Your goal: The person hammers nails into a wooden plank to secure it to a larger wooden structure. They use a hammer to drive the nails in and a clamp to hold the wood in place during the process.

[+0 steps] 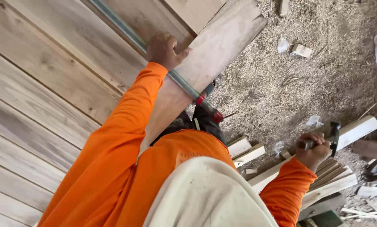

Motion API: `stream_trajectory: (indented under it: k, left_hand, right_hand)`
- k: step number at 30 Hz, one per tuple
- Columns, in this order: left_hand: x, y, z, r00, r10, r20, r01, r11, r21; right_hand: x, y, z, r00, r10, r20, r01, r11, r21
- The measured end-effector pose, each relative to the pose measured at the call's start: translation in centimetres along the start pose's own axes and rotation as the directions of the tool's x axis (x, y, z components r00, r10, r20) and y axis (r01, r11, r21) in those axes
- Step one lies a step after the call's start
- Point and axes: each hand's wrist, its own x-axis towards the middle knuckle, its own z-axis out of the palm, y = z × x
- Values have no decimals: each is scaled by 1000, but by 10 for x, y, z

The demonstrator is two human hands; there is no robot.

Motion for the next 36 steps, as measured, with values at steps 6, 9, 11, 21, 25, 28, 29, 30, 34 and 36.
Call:
stream_trajectory:
  k: [6, 9, 11, 21, 25, 28, 29, 30, 34, 36]
  left_hand:
    - [2, -10, -3, 985, -133, 107, 135, 991, -15]
    - [-5, -3, 5, 980, -143, 137, 147, 989, -19]
    - [1, -2, 6, 975, -165, 147, 168, 986, -4]
    - [-2, -7, 3, 922, -291, 255, 305, 952, -18]
    - [4, -3, 15, 844, -347, 410, 332, 937, 110]
    - [-6, -8, 22, 927, -248, 282, 234, 969, 83]
    - [-6, -6, 20, 933, -218, 287, 210, 976, 61]
    - [-7, -4, 18, 919, -259, 298, 252, 966, 65]
    - [-6, -16, 26, 918, -298, 261, 305, 952, 17]
    - [-8, -29, 63, 931, -240, 274, 251, 968, -6]
  right_hand:
    - [53, 187, 79, 954, 289, 86, -70, 491, -868]
    - [-11, 243, 139, 677, 736, -3, -700, 644, -309]
    - [-11, 221, 133, 643, 762, -70, -758, 622, -195]
    - [64, 200, 58, 967, 235, -100, -244, 733, -635]
    - [-26, 229, 135, 640, 768, 9, -712, 597, -370]
    - [-40, 186, 115, 826, 562, -35, -360, 478, -801]
    - [-59, 175, 113, 842, 540, -21, -343, 503, -793]
    - [-78, 166, 109, 968, 225, 107, 58, 213, -975]
    - [-124, 141, 93, 652, -54, 757, 744, -148, -651]
    - [-159, 150, 98, 712, -88, 697, 700, 11, -714]
